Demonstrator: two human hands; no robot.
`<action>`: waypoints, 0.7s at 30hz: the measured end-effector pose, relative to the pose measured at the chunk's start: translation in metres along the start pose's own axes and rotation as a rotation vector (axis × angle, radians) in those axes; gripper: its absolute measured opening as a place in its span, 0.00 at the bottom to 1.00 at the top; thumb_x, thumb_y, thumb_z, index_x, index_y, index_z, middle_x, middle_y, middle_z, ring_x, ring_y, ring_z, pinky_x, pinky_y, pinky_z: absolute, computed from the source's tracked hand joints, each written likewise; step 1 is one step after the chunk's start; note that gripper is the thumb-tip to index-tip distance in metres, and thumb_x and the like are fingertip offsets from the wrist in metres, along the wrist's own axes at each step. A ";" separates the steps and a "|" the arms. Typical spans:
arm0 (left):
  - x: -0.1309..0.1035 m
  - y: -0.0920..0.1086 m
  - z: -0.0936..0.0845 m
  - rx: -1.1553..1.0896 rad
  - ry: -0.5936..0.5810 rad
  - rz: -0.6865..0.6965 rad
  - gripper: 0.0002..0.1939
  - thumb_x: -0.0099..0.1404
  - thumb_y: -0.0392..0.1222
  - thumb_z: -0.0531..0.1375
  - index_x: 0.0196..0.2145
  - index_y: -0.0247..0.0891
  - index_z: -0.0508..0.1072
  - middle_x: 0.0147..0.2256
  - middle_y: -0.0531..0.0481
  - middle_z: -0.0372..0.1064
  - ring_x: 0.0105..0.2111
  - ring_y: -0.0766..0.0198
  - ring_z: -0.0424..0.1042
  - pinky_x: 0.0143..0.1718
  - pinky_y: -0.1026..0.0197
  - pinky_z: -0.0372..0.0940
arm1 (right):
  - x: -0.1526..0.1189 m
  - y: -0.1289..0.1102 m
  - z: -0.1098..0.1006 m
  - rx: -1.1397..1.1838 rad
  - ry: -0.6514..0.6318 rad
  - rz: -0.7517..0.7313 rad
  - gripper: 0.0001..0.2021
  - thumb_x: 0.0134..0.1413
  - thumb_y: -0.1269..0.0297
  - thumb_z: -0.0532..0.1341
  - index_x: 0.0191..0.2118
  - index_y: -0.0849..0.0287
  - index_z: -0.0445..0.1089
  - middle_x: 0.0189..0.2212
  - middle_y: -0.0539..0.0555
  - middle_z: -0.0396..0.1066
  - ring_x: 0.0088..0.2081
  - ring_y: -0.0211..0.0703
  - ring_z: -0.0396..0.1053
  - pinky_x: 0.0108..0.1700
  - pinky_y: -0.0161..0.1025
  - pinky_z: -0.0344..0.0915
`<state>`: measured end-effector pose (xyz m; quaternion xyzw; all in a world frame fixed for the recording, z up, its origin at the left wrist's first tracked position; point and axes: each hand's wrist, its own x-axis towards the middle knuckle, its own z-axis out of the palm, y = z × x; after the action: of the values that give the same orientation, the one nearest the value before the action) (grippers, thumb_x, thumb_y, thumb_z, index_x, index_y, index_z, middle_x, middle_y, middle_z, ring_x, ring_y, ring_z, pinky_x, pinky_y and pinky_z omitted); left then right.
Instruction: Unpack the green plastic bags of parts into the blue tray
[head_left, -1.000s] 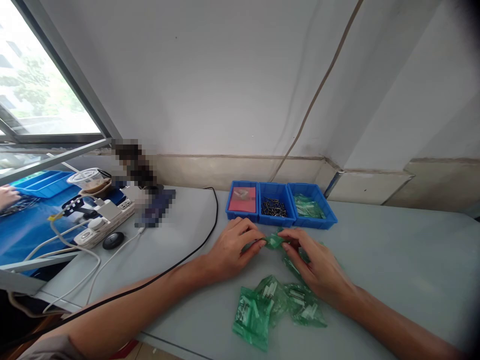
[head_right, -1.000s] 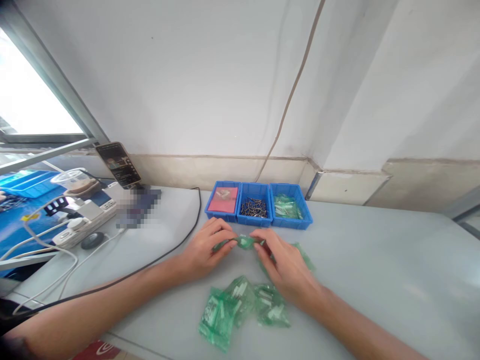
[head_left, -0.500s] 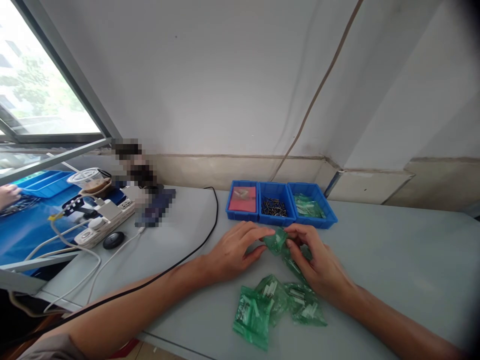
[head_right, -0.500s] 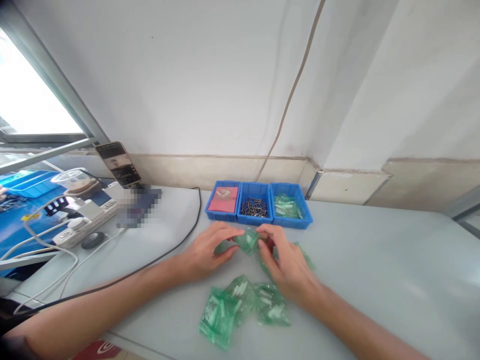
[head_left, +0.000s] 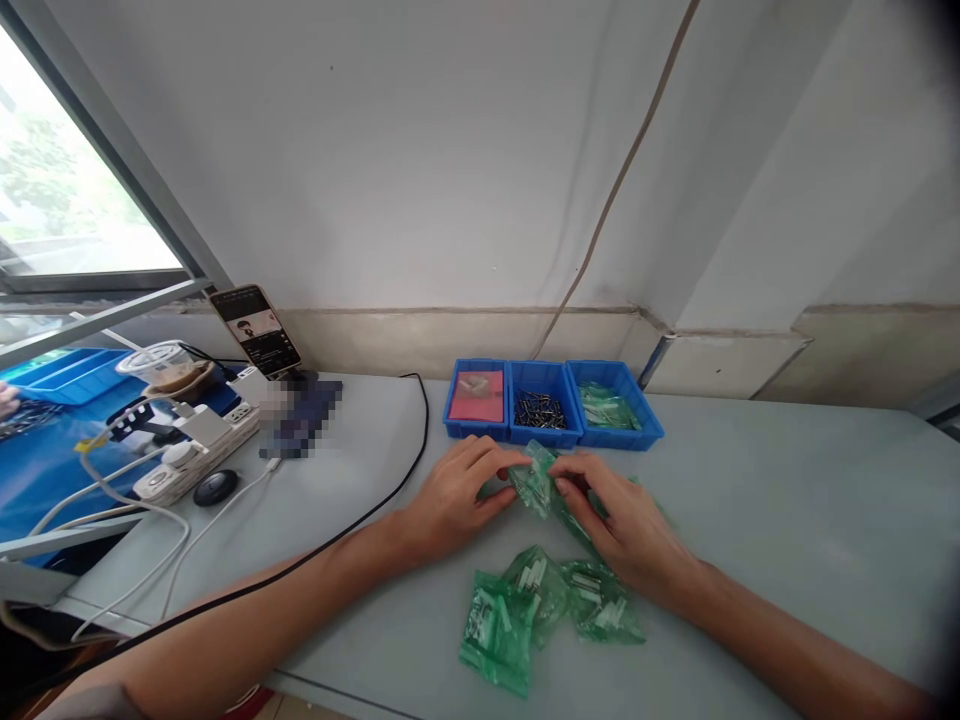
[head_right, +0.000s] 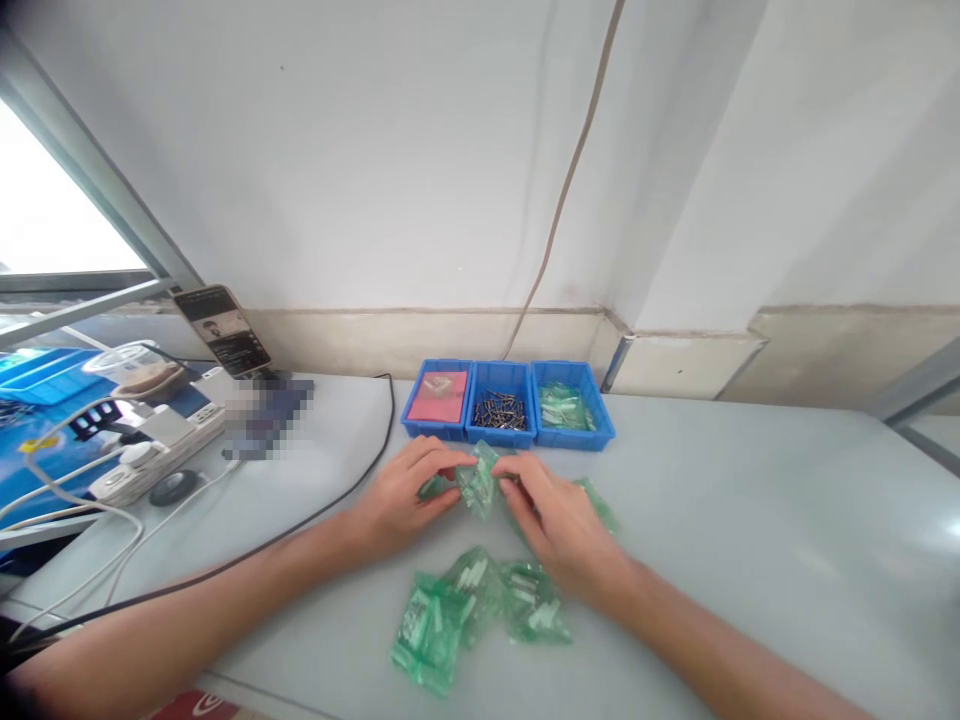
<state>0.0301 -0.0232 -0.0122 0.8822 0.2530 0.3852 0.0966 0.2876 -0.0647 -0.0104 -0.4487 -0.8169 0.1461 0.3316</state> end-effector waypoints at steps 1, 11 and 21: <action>0.000 0.000 0.000 0.006 -0.006 -0.008 0.10 0.80 0.41 0.57 0.54 0.38 0.74 0.40 0.45 0.75 0.40 0.58 0.72 0.45 0.55 0.68 | 0.001 -0.001 -0.001 -0.009 -0.008 -0.023 0.09 0.78 0.63 0.51 0.53 0.49 0.66 0.40 0.52 0.76 0.35 0.44 0.76 0.36 0.40 0.72; 0.003 0.003 -0.001 -0.006 0.033 -0.030 0.14 0.83 0.41 0.52 0.42 0.35 0.75 0.35 0.46 0.74 0.36 0.60 0.68 0.41 0.57 0.66 | -0.004 0.002 0.002 0.031 0.019 -0.036 0.06 0.76 0.62 0.55 0.53 0.50 0.64 0.45 0.55 0.75 0.34 0.43 0.74 0.36 0.40 0.72; -0.005 -0.002 0.004 -0.125 0.063 0.017 0.14 0.82 0.34 0.50 0.58 0.40 0.69 0.45 0.44 0.76 0.43 0.59 0.75 0.47 0.55 0.72 | -0.001 0.000 -0.002 -0.029 -0.008 -0.235 0.17 0.72 0.75 0.51 0.56 0.48 0.68 0.49 0.55 0.78 0.49 0.49 0.77 0.46 0.43 0.75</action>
<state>0.0297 -0.0244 -0.0189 0.8639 0.2238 0.4288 0.1403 0.2889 -0.0655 -0.0094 -0.3541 -0.8672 0.0963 0.3365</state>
